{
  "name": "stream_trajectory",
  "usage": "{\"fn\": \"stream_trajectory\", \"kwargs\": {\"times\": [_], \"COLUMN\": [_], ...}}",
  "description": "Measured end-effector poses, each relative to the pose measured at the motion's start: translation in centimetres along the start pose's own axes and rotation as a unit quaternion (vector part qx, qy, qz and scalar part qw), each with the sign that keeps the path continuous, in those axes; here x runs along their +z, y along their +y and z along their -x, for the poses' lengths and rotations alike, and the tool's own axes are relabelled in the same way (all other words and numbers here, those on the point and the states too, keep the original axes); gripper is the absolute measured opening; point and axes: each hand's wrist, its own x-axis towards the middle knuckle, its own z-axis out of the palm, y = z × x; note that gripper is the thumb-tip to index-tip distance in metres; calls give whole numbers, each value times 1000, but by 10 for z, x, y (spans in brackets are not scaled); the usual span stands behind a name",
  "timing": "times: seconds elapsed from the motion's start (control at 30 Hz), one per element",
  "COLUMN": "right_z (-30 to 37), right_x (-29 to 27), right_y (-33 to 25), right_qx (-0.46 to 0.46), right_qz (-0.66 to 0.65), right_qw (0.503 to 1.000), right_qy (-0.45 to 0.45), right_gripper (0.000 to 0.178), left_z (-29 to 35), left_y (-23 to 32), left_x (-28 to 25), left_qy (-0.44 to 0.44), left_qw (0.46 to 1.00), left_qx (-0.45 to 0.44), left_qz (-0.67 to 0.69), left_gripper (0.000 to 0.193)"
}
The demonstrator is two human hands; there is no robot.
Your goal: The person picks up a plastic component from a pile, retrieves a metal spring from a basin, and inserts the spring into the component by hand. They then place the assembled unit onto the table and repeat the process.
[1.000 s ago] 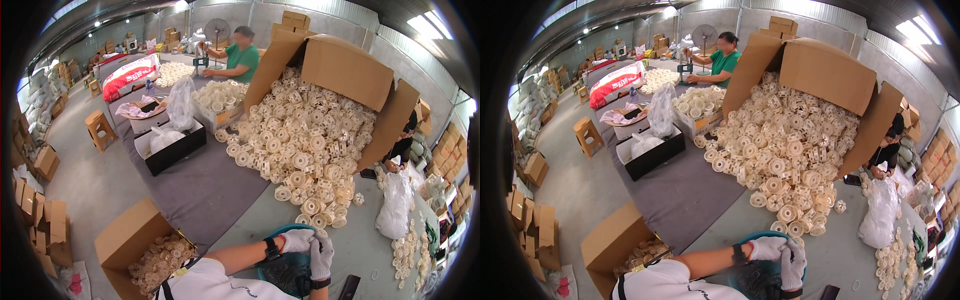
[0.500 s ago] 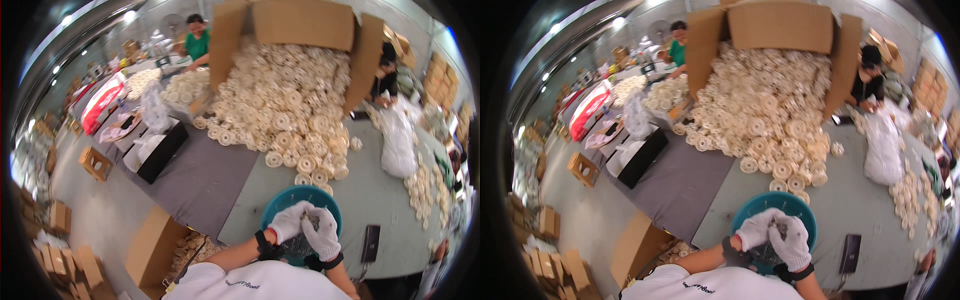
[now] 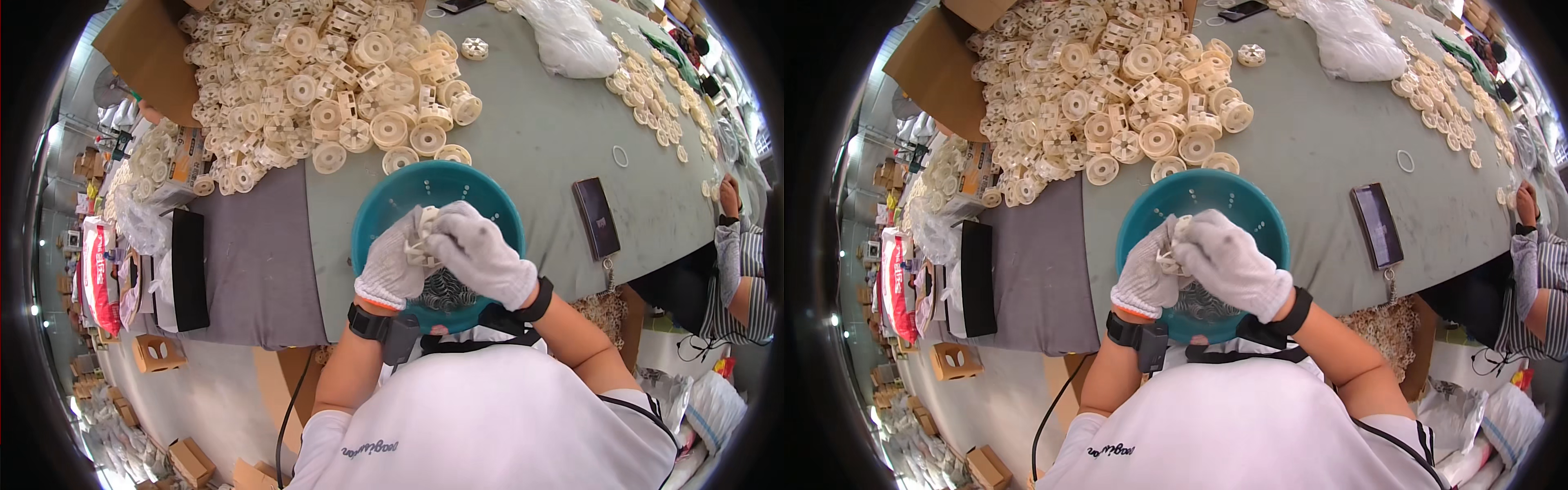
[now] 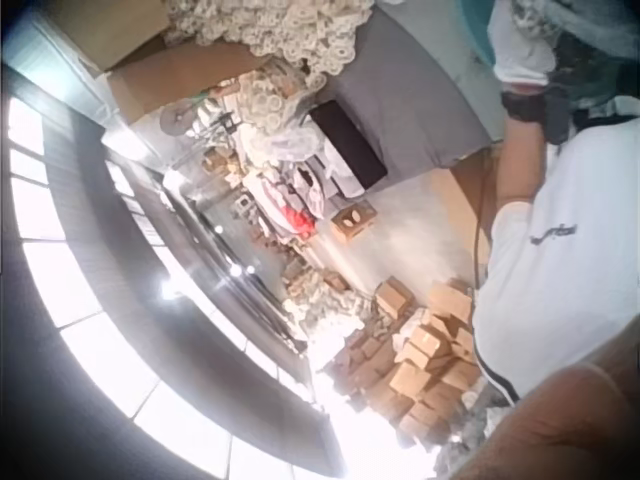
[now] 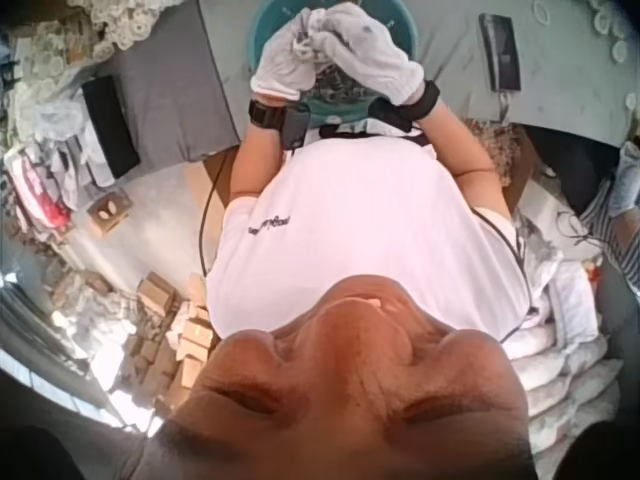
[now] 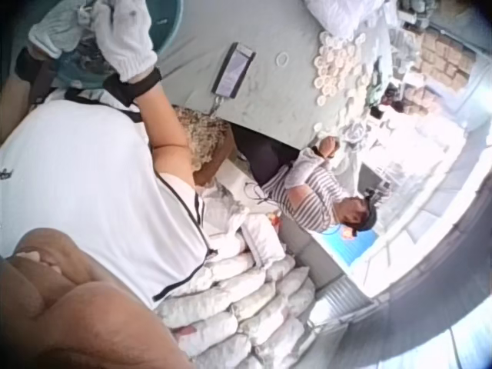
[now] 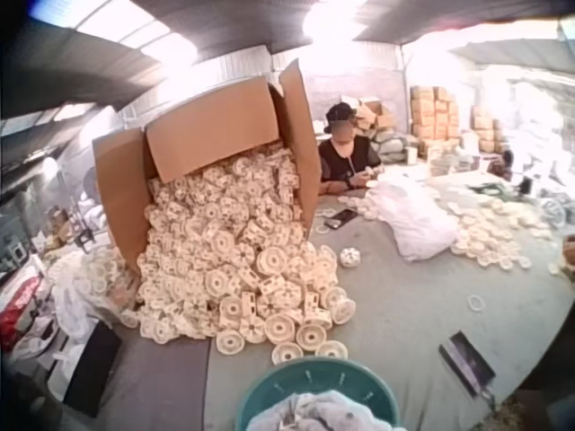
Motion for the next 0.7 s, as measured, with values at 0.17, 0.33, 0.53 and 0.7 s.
{"fn": "stream_trajectory", "kwargs": {"times": [0.17, 0.33, 0.53, 0.7], "right_z": [1, 12, 114, 258], "right_x": [-19, -50, -153, -199], "right_y": [11, 16, 24, 50], "right_qx": [221, 292, 317, 471], "right_qz": [-287, -420, -251, -48], "right_qw": [932, 854, 879, 765], "right_qy": [9, 99, 254, 437], "right_gripper": [42, 38, 23, 22], "left_z": [-7, 2, 87, 223], "left_y": [1, 47, 63, -49], "left_x": [-1, 14, -67, -193], "left_qy": [94, 142, 229, 370], "left_qw": [993, 976, 971, 912], "left_qx": [60, 47, 38, -115], "left_qz": [49, -159, 51, 133], "left_gripper": [32, 21, 37, 58]}}
